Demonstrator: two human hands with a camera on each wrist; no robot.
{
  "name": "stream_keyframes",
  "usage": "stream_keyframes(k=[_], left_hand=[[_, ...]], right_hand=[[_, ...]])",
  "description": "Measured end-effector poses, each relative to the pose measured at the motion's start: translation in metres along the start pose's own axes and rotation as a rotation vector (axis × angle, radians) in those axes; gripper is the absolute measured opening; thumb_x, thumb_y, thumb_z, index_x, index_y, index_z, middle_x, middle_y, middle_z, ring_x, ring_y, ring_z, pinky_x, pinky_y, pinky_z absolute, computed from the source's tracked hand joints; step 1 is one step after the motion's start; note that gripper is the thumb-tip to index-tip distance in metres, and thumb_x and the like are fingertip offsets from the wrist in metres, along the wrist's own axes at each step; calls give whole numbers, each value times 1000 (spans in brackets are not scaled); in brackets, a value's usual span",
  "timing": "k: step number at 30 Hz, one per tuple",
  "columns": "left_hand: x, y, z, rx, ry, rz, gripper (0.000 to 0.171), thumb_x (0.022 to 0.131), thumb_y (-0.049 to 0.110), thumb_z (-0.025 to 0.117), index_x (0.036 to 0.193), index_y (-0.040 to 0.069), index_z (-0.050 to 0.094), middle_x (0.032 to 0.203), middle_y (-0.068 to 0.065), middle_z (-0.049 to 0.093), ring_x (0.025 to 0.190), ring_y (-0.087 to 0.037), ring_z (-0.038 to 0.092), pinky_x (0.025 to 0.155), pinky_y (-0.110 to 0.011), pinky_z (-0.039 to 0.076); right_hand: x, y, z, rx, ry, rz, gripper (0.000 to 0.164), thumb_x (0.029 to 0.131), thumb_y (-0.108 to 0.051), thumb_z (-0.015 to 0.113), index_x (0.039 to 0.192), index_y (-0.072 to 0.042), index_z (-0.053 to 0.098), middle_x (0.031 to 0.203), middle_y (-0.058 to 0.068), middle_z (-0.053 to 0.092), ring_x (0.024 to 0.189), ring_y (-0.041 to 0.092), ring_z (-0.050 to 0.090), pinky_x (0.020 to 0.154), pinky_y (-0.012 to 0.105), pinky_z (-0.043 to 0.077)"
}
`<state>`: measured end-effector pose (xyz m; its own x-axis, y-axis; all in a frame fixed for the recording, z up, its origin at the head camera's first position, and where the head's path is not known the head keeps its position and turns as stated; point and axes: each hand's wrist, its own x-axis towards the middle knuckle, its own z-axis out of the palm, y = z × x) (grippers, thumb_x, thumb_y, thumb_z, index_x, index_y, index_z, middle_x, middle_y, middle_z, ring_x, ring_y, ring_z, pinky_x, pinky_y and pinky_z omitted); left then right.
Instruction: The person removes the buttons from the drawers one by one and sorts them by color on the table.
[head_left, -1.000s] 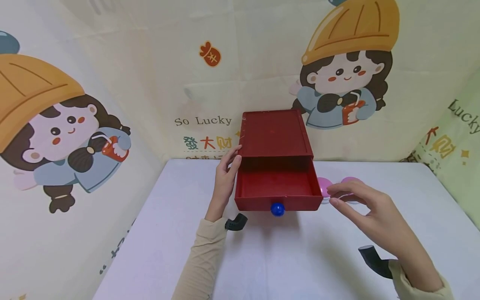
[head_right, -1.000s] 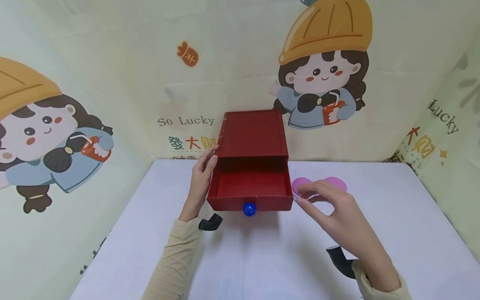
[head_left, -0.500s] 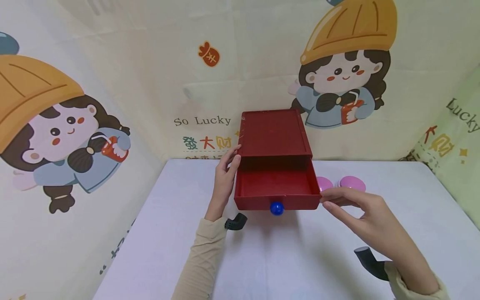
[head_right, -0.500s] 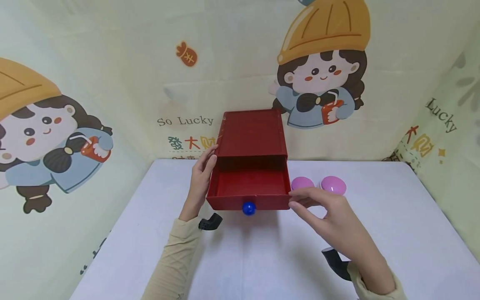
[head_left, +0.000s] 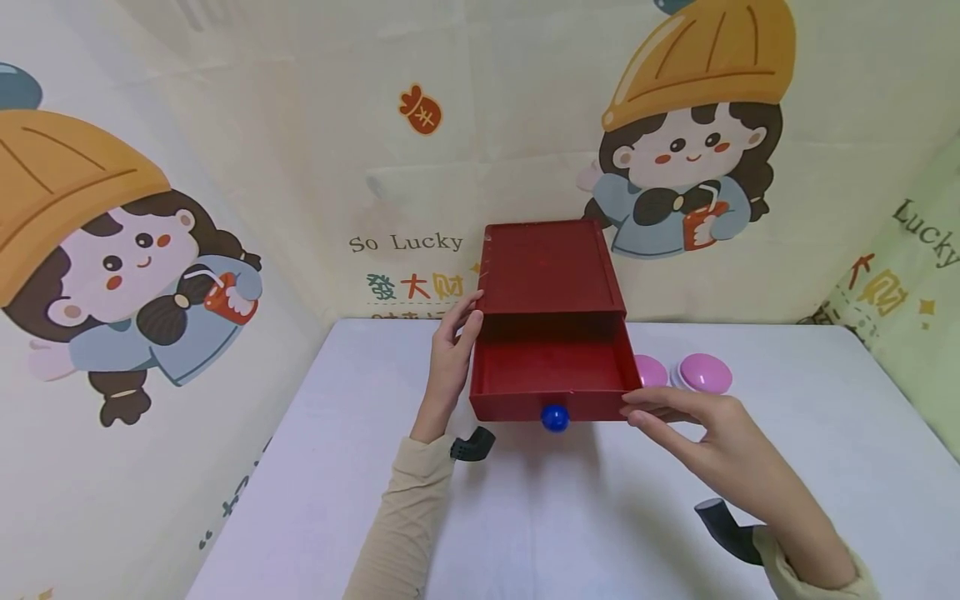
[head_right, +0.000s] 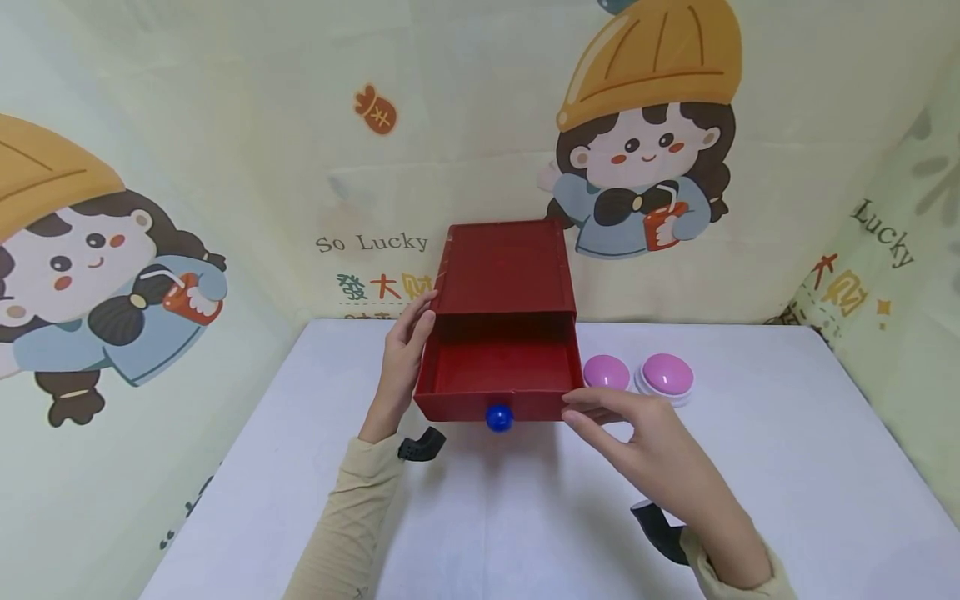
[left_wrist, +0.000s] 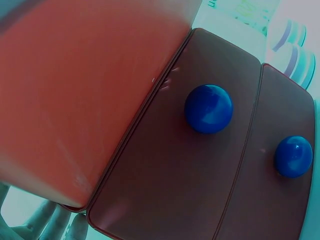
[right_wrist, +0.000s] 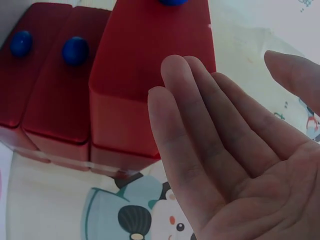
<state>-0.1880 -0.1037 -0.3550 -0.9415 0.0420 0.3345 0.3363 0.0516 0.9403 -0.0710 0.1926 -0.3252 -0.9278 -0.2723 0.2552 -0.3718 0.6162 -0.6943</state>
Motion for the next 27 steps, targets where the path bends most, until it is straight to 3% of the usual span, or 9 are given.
stream_keyframes(k=[19,27], left_hand=[[0,-2,0,-12,1,-2,43,103,18,51,144,8,50,143,-12,51,127,-24,49,105,-45,45],[0,-2,0,-2,0,3,42,103,18,51,144,9,51,143,-12,52,128,-24,49,105,-44,45]], right_hand=[[6,0,18,46,-102,57,28,98,-32,62,120,-18,71,104,-7,74,96,14,70,76,32,59],[8,3,28,54,-96,-34,23,101,-25,58,118,-17,71,98,-12,74,89,2,68,77,26,57]])
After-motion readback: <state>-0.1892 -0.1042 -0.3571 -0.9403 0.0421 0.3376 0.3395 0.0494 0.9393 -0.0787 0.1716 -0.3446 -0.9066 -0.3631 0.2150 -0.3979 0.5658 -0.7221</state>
